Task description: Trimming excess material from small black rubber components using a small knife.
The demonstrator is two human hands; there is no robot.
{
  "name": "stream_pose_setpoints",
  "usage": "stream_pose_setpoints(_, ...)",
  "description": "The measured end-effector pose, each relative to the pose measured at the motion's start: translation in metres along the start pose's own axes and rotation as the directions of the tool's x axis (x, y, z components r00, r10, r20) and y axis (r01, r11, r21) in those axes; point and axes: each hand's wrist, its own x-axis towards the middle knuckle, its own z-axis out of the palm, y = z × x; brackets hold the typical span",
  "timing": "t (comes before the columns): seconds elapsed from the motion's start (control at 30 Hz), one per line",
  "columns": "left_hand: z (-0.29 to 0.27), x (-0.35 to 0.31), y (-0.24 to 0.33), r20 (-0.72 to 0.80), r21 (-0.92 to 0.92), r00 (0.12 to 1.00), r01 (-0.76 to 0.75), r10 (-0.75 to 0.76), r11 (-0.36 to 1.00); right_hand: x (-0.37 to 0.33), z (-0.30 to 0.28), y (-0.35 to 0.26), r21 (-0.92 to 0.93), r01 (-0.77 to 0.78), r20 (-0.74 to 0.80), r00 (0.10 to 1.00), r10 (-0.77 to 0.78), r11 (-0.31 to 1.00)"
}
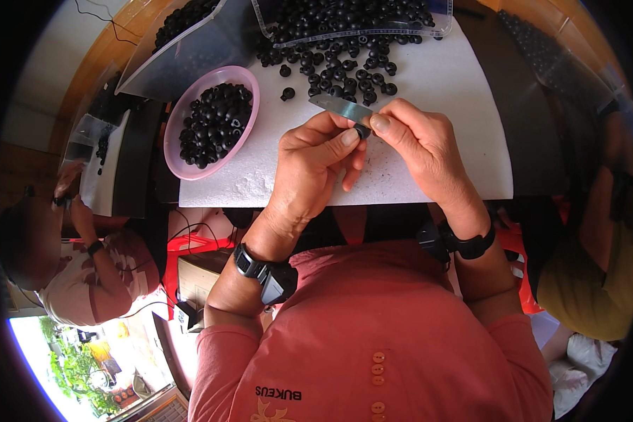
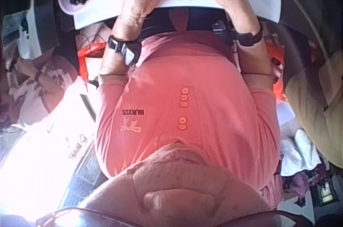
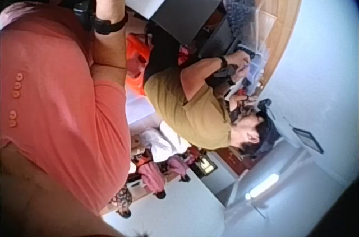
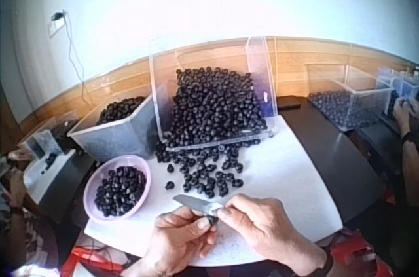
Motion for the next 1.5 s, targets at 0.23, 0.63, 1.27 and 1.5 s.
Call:
stream_pose_setpoints(0.23,0.0007,0.0000,-0.0027,-0.008,-0.031,1.000,-0.001,0.001,1.000,0.0005,-0.0001,-0.0001,-0.003,-0.009,-0.002,1.000,0.009,1.000)
stream_pose_setpoints(0.63,-0.0005,0.0005,-0.0050,0.013,-0.018,1.000,-0.028,0.028,0.999,0.0005,0.0011,0.0011,-0.012,-0.005,-0.014,1.000,0.005,1.000)
stream_pose_setpoints(1.27,0.0009,-0.0017,-0.0090,-0.032,-0.008,0.998,-0.046,0.046,0.999,-0.0007,0.0005,0.0016,-0.029,0.025,0.004,1.000,-0.025,0.999)
stream_pose_setpoints(1.5,0.0006,-0.0015,-0.0072,-0.028,-0.007,0.998,-0.049,0.049,0.999,-0.0001,0.0010,-0.0010,-0.037,0.019,-0.002,1.000,-0.019,0.999)
